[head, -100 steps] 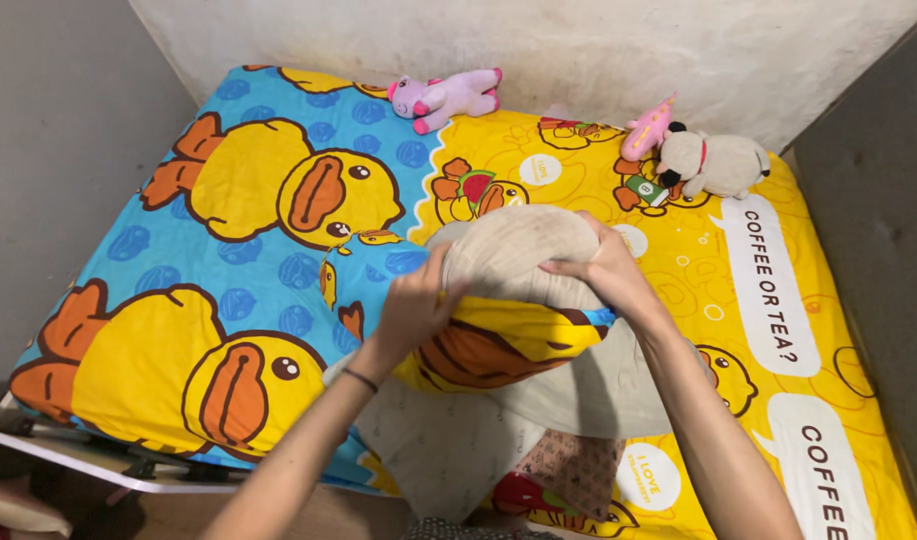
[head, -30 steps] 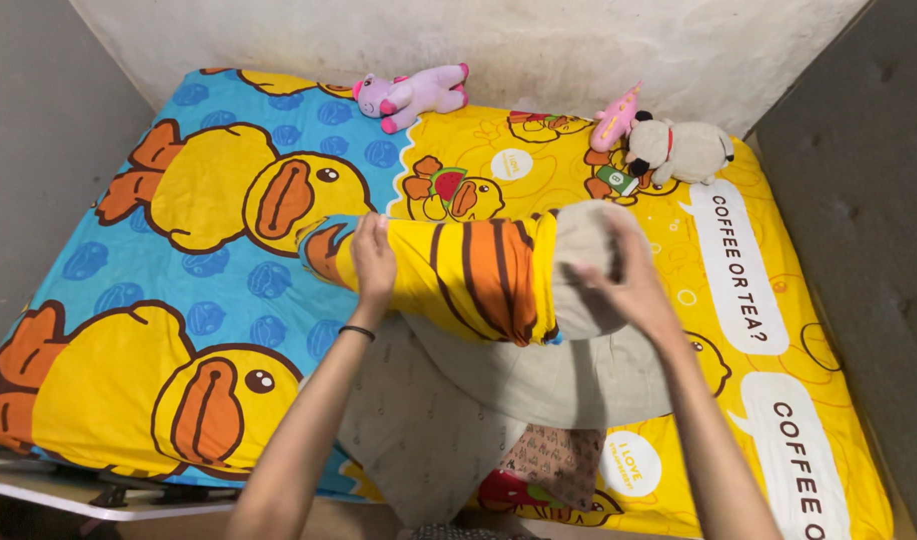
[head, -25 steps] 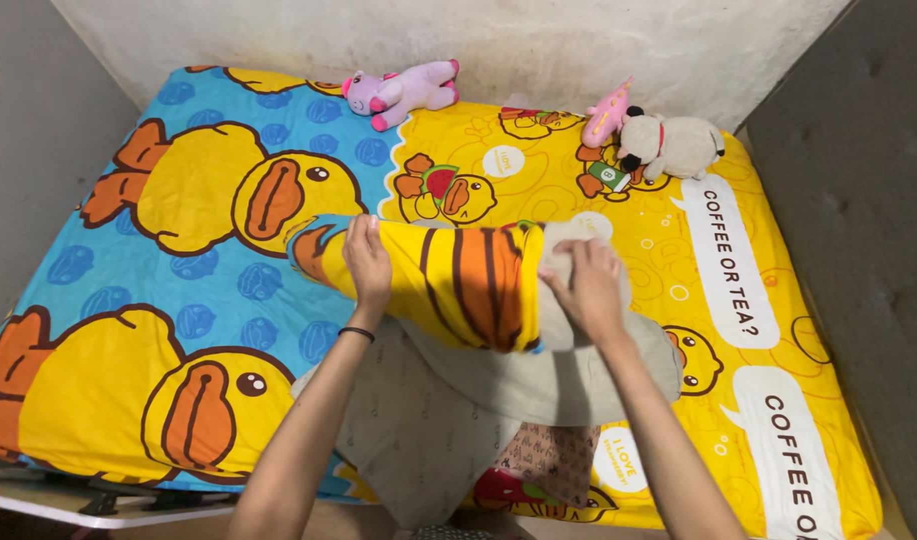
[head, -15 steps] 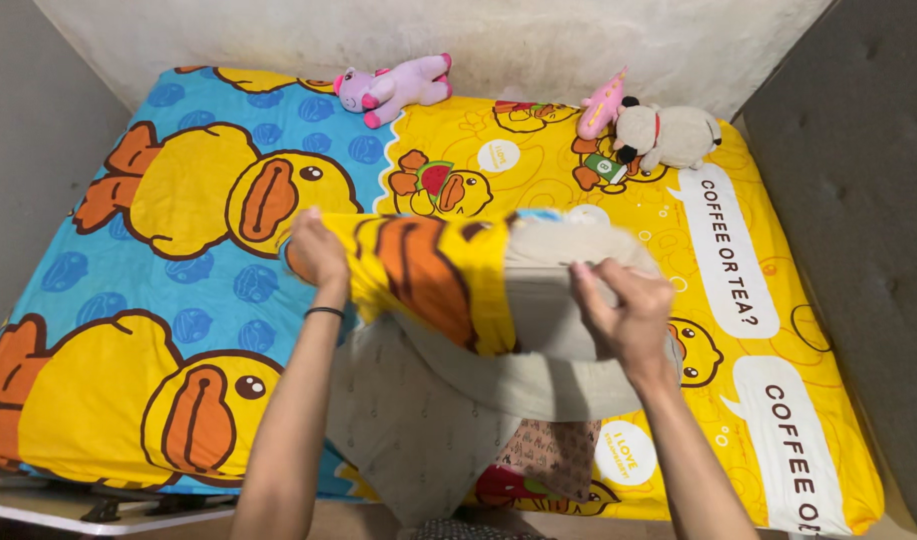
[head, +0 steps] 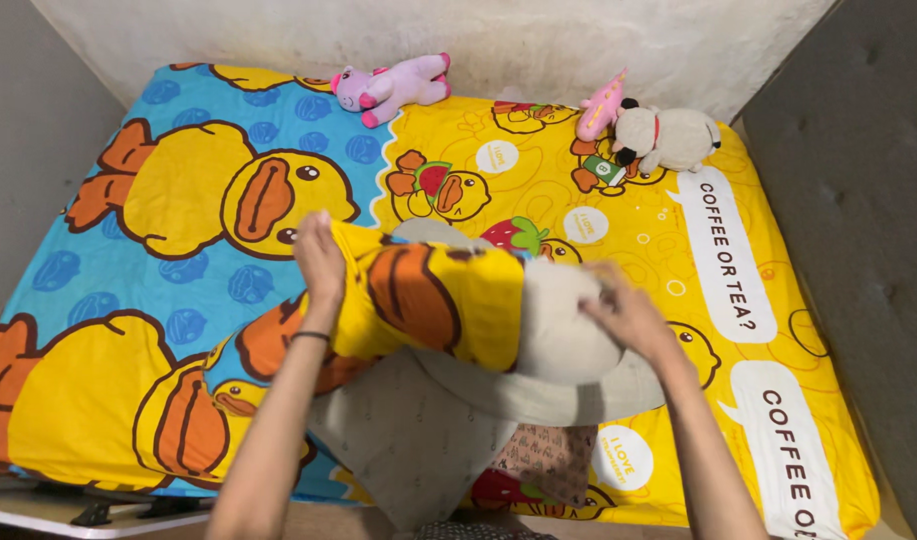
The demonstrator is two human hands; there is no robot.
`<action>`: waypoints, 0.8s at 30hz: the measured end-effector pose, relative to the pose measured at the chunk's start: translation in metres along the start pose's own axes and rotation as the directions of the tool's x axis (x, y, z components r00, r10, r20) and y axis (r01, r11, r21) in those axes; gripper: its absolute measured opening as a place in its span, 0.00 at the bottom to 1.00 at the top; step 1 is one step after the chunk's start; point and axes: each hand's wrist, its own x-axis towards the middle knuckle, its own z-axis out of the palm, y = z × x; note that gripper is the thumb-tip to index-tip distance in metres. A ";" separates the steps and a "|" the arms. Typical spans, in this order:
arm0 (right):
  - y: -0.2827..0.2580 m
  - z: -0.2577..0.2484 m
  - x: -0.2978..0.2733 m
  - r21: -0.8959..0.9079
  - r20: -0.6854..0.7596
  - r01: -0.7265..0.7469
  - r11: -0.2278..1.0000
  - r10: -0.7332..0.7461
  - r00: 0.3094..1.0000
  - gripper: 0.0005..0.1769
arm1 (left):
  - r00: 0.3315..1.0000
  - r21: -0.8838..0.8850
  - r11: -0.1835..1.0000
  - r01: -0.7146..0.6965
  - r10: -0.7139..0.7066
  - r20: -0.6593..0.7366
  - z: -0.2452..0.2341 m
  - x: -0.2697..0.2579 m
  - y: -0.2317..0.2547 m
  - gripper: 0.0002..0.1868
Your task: The person folds a light-colored pillow and then inserts it into a blue and yellow duck-patterned pillowcase. They pull the case over the pillow, adjust the corners, and smooth the fabric to fit the pillow inside.
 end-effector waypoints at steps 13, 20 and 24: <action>-0.011 0.100 0.022 -0.203 0.059 0.460 0.864 -0.458 0.887 0.34 | 0.932 0.043 0.999 0.006 -0.021 0.363 0.029 -0.043 0.024 0.15; -0.036 0.112 0.027 -0.191 0.058 0.443 0.876 -0.440 0.896 0.26 | 0.858 0.130 0.986 -0.101 0.020 0.513 0.030 -0.047 0.050 0.11; -0.037 0.108 0.032 -0.191 0.063 0.279 0.941 -0.272 0.960 0.15 | 0.862 0.181 0.971 -0.158 0.046 0.504 0.033 -0.048 0.040 0.11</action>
